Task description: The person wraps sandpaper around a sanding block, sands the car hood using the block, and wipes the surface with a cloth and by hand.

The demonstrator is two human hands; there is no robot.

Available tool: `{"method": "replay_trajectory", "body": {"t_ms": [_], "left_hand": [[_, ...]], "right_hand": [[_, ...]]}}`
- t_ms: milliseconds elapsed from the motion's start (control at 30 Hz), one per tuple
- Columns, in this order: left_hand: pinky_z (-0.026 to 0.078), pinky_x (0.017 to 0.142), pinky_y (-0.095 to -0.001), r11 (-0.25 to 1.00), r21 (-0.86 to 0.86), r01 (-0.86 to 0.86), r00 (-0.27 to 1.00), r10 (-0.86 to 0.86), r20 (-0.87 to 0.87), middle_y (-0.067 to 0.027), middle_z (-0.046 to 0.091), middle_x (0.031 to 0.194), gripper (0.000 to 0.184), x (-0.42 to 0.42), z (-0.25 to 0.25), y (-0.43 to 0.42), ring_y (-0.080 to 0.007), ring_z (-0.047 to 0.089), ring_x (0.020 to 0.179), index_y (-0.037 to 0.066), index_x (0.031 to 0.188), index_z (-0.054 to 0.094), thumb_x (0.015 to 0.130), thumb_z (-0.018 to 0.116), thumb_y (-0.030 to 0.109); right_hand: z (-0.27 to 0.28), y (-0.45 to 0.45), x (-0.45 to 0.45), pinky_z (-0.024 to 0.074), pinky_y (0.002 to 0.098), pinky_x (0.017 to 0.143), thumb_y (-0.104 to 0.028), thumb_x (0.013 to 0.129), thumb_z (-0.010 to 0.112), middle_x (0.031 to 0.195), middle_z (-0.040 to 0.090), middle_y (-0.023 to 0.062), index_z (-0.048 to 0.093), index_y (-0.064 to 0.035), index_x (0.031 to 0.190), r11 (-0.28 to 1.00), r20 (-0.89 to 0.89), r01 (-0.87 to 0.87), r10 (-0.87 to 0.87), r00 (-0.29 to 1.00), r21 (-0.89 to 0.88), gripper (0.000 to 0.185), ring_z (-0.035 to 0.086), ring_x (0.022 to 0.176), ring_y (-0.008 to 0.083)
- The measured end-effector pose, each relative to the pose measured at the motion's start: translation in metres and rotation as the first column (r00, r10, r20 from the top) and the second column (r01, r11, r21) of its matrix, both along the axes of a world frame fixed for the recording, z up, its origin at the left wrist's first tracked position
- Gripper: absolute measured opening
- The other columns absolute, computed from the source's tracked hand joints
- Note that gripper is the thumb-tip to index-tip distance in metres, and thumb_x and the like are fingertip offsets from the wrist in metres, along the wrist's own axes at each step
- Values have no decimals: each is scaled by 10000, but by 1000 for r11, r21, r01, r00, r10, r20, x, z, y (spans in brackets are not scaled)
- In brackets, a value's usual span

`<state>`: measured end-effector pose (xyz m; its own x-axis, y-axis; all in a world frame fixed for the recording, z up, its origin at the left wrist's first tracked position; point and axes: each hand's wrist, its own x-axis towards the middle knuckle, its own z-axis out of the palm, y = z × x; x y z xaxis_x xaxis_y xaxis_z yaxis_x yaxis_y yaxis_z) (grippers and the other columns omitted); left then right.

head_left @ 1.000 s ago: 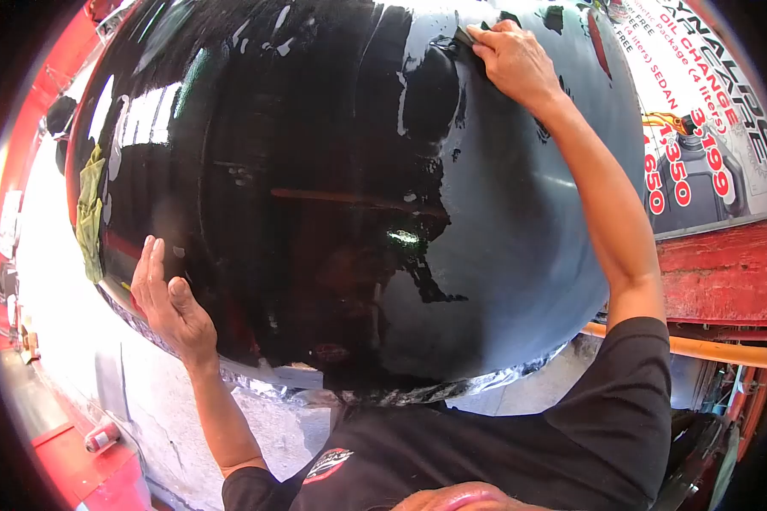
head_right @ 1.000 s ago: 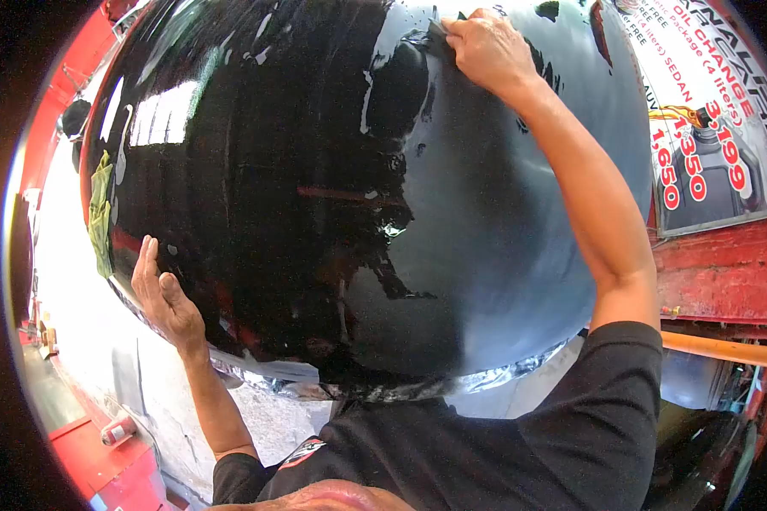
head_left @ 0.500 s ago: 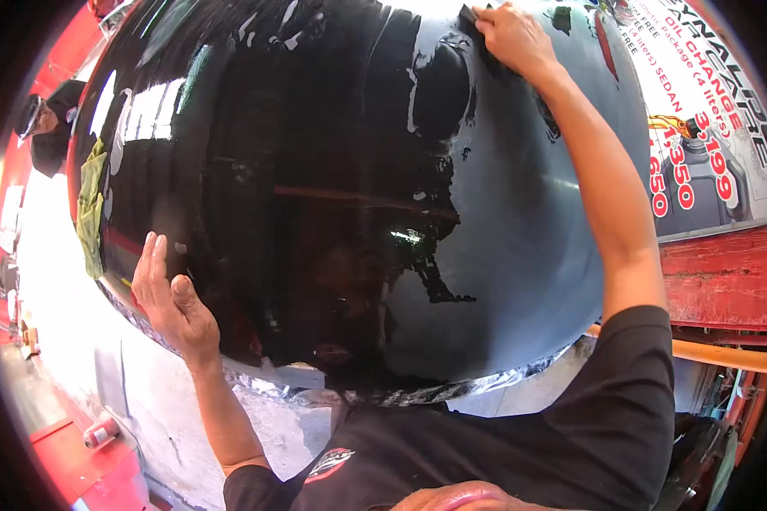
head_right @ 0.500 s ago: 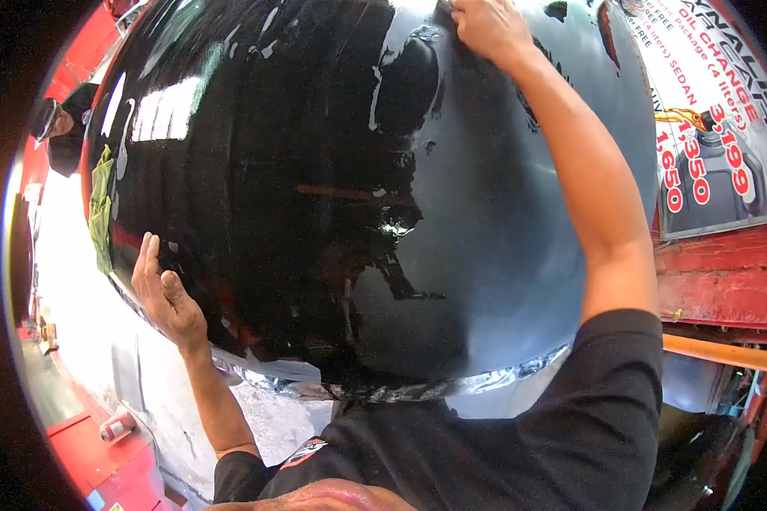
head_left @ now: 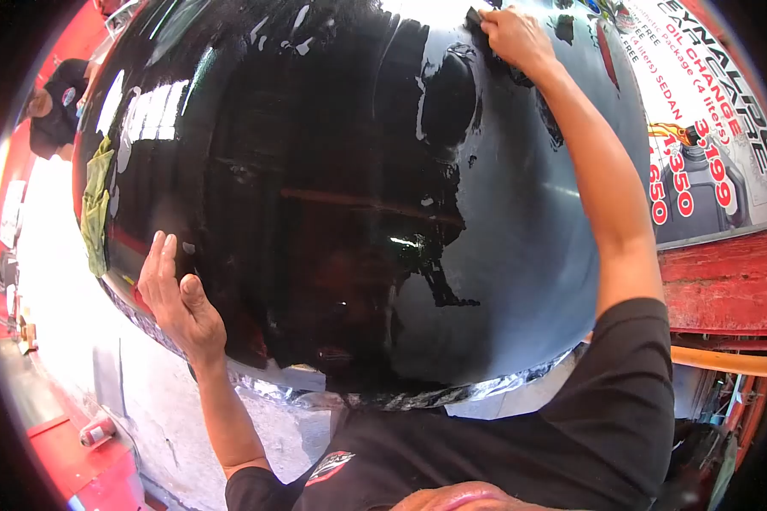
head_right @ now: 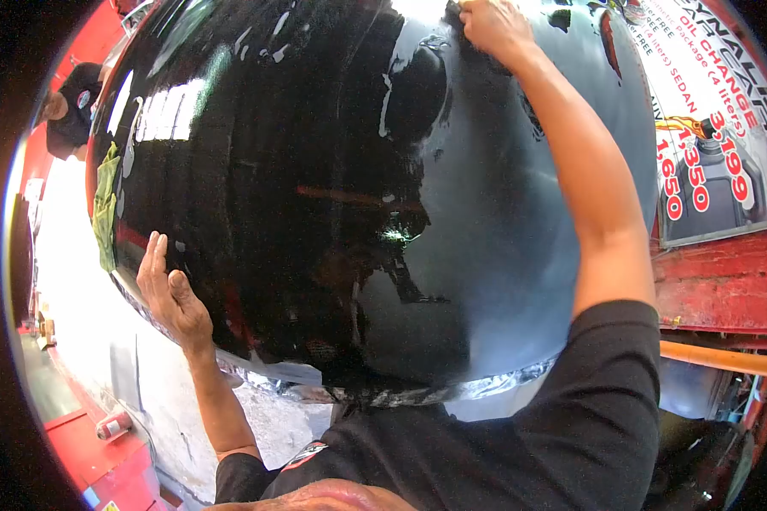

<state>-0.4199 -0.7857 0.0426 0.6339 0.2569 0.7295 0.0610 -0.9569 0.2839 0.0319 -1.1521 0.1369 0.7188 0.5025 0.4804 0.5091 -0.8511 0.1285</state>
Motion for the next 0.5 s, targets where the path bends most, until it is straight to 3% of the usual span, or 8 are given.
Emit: {"method": "replay_trajectory", "body": {"t_ms": [100, 133, 233, 333, 433, 467, 500], "left_hand": [[404, 1095, -449, 1000, -23, -5, 1000, 5, 0, -178, 632, 1391, 564, -1, 3, -4, -339, 564, 1288, 6, 1356, 632, 1125, 370, 448], [405, 1095, -449, 1000, -20, -1, 1000, 1, -4, -179, 632, 1391, 566, -3, 3, -4, -339, 564, 1288, 5, 1356, 632, 1124, 371, 450], [407, 1094, -447, 1000, -18, 2, 1000, -2, 13, -180, 634, 1389, 572, 0, 1, -1, -337, 563, 1289, 0, 1356, 632, 1123, 373, 454], [412, 1099, -445, 1000, -21, 0, 1000, 0, 8, -175, 634, 1396, 562, 2, 0, 0, -330, 564, 1296, 16, 1361, 636, 1125, 366, 448], [418, 1111, -446, 1000, -7, -6, 1000, 6, -1, -162, 631, 1413, 540, 2, 0, 2, -319, 565, 1311, 50, 1369, 644, 1128, 352, 434], [416, 1113, -446, 1000, -6, -9, 1000, 9, -1, -161, 632, 1413, 541, 2, 0, 3, -319, 565, 1312, 49, 1368, 645, 1127, 353, 437], [415, 1115, -446, 1000, -8, -11, 1000, 11, -7, -161, 632, 1412, 543, 1, -1, 2, -318, 565, 1313, 49, 1367, 646, 1127, 353, 439]], "right_hand": [[11, 23, 13, 563, 510, 846, -210, 918, 585, 936, 736, 247, 771, -40, 937, 991, -145, 130, -122, 982, 44, 253, 722, 928, 401], [8, 20, 5, 575, 497, 811, -208, 919, 580, 878, 740, 231, 772, -40, 928, 991, -124, 125, -118, 985, 53, 255, 734, 884, 389], [1, 1, -42, 516, 512, 942, -295, 979, 574, 1143, 688, 244, 724, -173, 1275, 999, 5, -6, 6, 1000, -36, 354, 661, 1075, 437], [5, -4, -63, 520, 510, 930, -302, 974, 579, 1133, 692, 242, 722, -166, 1272, 997, -31, -78, 79, 996, 23, 358, 662, 1074, 438], [-1, 0, 7, 518, 487, 939, -314, 977, 589, 1138, 698, 206, 740, -172, 1252, 999, -42, -8, 9, 999, 34, 344, 662, 1086, 414], [-2, 7, 16, 581, 486, 770, -204, 927, 569, 822, 738, 218, 767, -45, 927, 989, 100, -90, 78, 992, 121, 253, 741, 821, 370], [5, 17, 16, 581, 486, 763, -204, 931, 569, 826, 739, 216, 764, -48, 933, 989, 9, -30, 29, 1000, 148, 250, 741, 810, 369]]}}
